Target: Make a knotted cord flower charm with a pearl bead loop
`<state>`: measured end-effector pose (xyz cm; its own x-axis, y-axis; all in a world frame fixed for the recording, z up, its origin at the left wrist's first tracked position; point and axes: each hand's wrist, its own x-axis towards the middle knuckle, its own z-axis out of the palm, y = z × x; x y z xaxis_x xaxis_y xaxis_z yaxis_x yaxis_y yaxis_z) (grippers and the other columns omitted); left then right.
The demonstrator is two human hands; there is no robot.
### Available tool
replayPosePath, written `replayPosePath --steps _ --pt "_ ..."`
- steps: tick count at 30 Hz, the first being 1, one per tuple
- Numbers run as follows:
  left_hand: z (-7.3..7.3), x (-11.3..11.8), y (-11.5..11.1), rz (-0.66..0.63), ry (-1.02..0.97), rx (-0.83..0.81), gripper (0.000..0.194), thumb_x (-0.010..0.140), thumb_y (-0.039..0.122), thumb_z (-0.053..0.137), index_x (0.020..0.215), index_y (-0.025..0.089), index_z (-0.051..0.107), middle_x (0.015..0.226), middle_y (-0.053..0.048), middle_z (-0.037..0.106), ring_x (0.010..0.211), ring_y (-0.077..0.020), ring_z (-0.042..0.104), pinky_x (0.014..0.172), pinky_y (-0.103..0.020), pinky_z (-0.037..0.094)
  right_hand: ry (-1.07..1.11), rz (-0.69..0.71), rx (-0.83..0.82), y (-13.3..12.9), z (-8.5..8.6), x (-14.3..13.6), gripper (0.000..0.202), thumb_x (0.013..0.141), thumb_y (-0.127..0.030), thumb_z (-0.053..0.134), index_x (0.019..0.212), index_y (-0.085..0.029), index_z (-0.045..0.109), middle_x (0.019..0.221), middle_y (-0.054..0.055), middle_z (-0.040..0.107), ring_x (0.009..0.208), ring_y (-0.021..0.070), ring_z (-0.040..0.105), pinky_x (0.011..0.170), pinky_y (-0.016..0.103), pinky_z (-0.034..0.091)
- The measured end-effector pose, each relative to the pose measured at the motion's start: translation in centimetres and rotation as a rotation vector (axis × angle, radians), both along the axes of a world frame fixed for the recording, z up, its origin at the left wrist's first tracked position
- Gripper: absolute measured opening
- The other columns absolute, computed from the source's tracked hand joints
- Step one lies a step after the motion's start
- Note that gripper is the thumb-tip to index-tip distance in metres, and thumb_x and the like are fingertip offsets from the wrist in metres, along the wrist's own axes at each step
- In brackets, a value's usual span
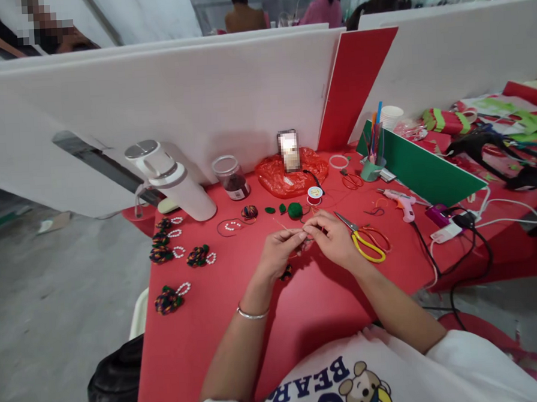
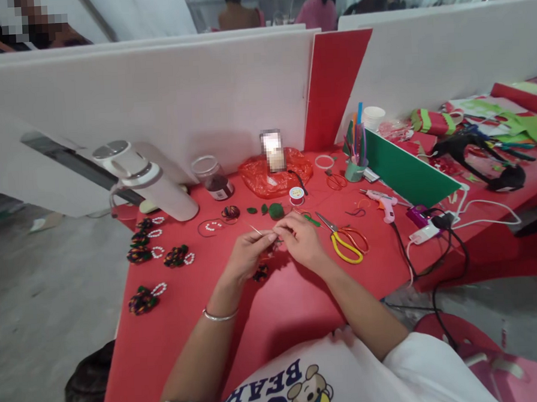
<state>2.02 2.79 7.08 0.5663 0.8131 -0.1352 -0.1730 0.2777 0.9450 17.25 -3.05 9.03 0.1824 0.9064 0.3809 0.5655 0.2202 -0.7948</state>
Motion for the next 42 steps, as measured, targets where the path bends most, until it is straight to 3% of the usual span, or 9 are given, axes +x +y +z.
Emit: replayPosePath --steps 6,9,11,15,20,25,30,35,42 --pt "0.3 0.4 -0.2 0.020 -0.010 -0.049 0.039 0.060 0.048 0.089 0.073 0.013 0.077 0.057 -0.002 0.063 0.051 -0.0088 0.049 0.049 -0.023 0.037 0.007 0.017 -0.003 -0.6 0.2 0.6 0.021 0.096 -0.029 0.057 0.082 -0.020 0.070 0.081 0.003 0.066 0.079 0.0170 0.062 0.074 0.029 0.050" --pt "0.3 0.5 -0.3 0.062 -0.004 -0.077 0.039 0.059 0.047 0.089 0.071 0.013 0.075 0.057 -0.001 0.061 0.050 -0.0080 0.048 0.048 -0.022 0.035 -0.004 -0.041 -0.075 -2.0 -0.8 2.4 0.025 0.099 -0.036 0.053 0.097 -0.021 0.072 0.093 0.005 0.071 0.087 0.0185 0.066 0.075 0.029 0.052" --pt "0.2 0.5 -0.2 0.094 -0.002 -0.091 0.039 0.058 0.047 0.089 0.072 0.013 0.074 0.056 0.000 0.060 0.049 -0.0075 0.047 0.047 -0.021 0.034 -0.129 -0.157 -0.168 -3.5 -1.9 4.2 0.030 0.101 -0.038 0.048 0.110 -0.021 0.071 0.102 0.008 0.072 0.089 0.0199 0.068 0.071 0.029 0.053" --pt "0.1 0.4 -0.1 0.124 -0.025 -0.069 0.037 0.061 0.045 0.087 0.072 0.013 0.072 0.055 0.002 0.056 0.048 -0.0064 0.045 0.046 -0.020 0.034 -0.686 -0.468 -0.424 -7.4 -4.5 8.1 0.031 0.096 -0.028 0.052 0.119 -0.016 0.069 0.112 0.016 0.071 0.102 0.0288 0.067 0.079 0.037 0.053" --pt "0.3 0.7 0.0 0.101 -0.100 -0.091 0.035 0.063 0.043 0.086 0.072 0.015 0.067 0.060 0.001 0.059 0.052 -0.0076 0.050 0.047 -0.019 0.038 -0.848 -0.463 -0.612 -9.8 -5.9 10.0 0.043 0.087 -0.014 0.054 0.129 -0.015 0.063 0.113 0.017 0.071 0.095 0.0275 0.070 0.078 0.035 0.052" --pt "0.5 0.9 -0.4 0.091 -0.122 -0.104 0.036 0.066 0.043 0.084 0.073 0.016 0.062 0.062 0.000 0.062 0.052 -0.0080 0.053 0.046 -0.018 0.037 -0.831 -0.454 -0.641 -9.3 -5.2 10.9 0.051 0.084 -0.021 0.061 0.135 -0.019 0.061 0.102 0.015 0.075 0.085 0.0272 0.072 0.066 0.031 0.050" --pt "0.2 1.0 -0.4 0.130 -0.062 -0.065 0.040 0.065 0.047 0.085 0.076 0.016 0.064 0.059 0.002 0.060 0.048 -0.0068 0.050 0.044 -0.018 0.036 -0.755 -0.502 -0.586 -9.9 -4.4 11.3 0.062 0.086 -0.043 0.064 0.142 -0.019 0.056 0.101 0.015 0.076 0.091 0.0326 0.071 0.069 0.036 0.052" --pt "0.3 0.8 -0.5 0.188 0.014 -0.001 0.038 0.065 0.047 0.086 0.078 0.016 0.067 0.059 0.003 0.058 0.047 -0.0059 0.046 0.045 -0.019 0.036 -0.398 -0.253 -0.356 -9.2 -2.0 7.4 0.066 0.084 -0.048 0.069 0.143 -0.025 0.054 0.114 0.010 0.075 0.096 0.0257 0.071 0.081 0.034 0.055" --pt "0.8 0.2 -0.8 0.133 0.087 0.106 0.032 0.071 0.047 0.081 0.077 0.018 0.068 0.058 0.004 0.053 0.048 -0.0068 0.044 0.047 -0.020 0.036 -0.402 -0.106 -0.341 -6.9 -0.2 3.4 0.070 0.081 -0.052 0.074 0.144 -0.028 0.055 0.117 0.009 0.075 0.101 0.0271 0.072 0.082 0.035 0.056"
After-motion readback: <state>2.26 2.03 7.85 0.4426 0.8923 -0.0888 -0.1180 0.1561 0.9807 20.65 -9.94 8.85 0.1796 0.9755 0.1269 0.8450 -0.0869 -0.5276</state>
